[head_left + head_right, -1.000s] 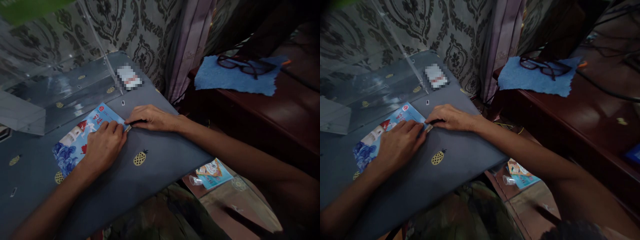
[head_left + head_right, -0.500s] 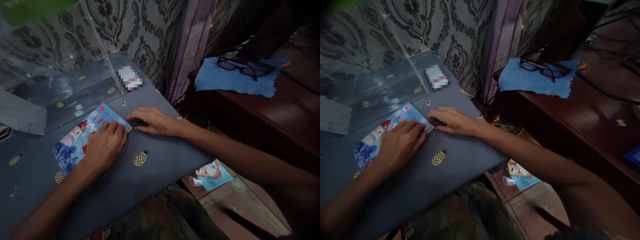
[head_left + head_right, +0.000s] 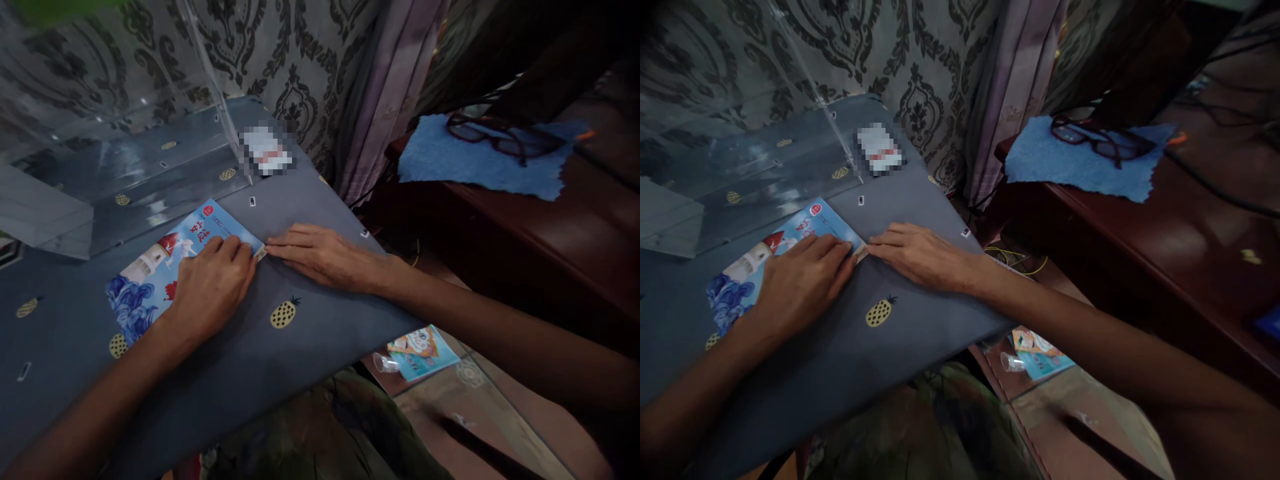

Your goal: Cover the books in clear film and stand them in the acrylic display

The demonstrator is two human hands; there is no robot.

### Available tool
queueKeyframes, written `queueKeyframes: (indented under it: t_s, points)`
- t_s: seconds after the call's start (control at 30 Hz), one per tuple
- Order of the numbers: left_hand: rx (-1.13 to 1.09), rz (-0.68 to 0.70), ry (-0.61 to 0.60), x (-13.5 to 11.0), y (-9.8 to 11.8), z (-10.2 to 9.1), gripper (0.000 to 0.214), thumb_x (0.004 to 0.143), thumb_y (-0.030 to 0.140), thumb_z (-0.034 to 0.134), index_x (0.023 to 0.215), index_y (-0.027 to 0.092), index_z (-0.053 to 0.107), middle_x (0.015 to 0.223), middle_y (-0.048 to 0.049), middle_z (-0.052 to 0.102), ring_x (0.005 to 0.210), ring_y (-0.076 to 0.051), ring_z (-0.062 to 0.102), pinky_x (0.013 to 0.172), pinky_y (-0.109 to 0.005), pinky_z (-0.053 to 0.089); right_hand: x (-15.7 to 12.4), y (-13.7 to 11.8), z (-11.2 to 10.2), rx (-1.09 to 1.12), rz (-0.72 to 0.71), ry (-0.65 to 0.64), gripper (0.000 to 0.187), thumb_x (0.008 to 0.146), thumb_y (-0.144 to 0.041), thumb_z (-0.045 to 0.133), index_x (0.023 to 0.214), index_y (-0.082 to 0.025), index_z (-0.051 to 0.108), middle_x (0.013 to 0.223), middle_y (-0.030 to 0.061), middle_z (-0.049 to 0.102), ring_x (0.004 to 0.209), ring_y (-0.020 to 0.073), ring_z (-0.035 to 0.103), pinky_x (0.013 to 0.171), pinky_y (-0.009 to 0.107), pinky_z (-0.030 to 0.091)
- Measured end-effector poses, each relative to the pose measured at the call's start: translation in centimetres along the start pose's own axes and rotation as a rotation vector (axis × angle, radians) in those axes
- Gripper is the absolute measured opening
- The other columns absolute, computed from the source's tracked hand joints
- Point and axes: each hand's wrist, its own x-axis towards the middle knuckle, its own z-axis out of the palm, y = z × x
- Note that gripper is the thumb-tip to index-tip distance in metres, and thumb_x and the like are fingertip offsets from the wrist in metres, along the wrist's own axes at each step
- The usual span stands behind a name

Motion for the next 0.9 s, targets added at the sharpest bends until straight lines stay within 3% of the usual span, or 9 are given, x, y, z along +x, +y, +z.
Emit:
queueKeyframes:
  t_s: [0.47,0.73,0.9]
  points:
    - [-0.022,0.0,-0.028,-0.03,-0.04,-0.05,0.037,0.103,0.03,0.038,0.103,0.015,0.072,0.102,-0.0139,0.072,0.094,-0.029,0.065,0.063,-0.036,0.05,-0.18,0.23,0.01,0.006,-0.041,-0.016,0.038,0.103,-0.016,0.036,0.135,-0.016,0.057,0.127,0.014,0.066,0.109,0.0229,0.061,0.097,0.047,0.053]
    - [-0.028,-0.015,-0.059,0.0,0.01,-0.29,0.038,0.103,0.031,0.037,0.105,0.015,0.072,0.105,-0.0136,0.071,0.097,-0.03,0.065,0.064,-0.035,0.05,-0.07,0.08,-0.2,-0.054,-0.041,-0.029,0.035,0.103,-0.017,0.036,0.12,-0.017,0.066,0.126,0.0119,0.067,0.107,0.0233,0.062,0.095,0.045,0.054]
    - [-0.008,-0.003,-0.054,-0.04,0.02,-0.2,0.037,0.103,0.031,0.038,0.105,0.014,0.072,0.105,-0.0134,0.071,0.097,-0.029,0.065,0.063,-0.035,0.05,-0.03,-0.08,-0.29,-0.06,-0.053,0.006,0.035,0.103,-0.016,0.036,0.126,-0.013,0.062,0.124,0.0134,0.068,0.106,0.0223,0.062,0.095,0.042,0.055]
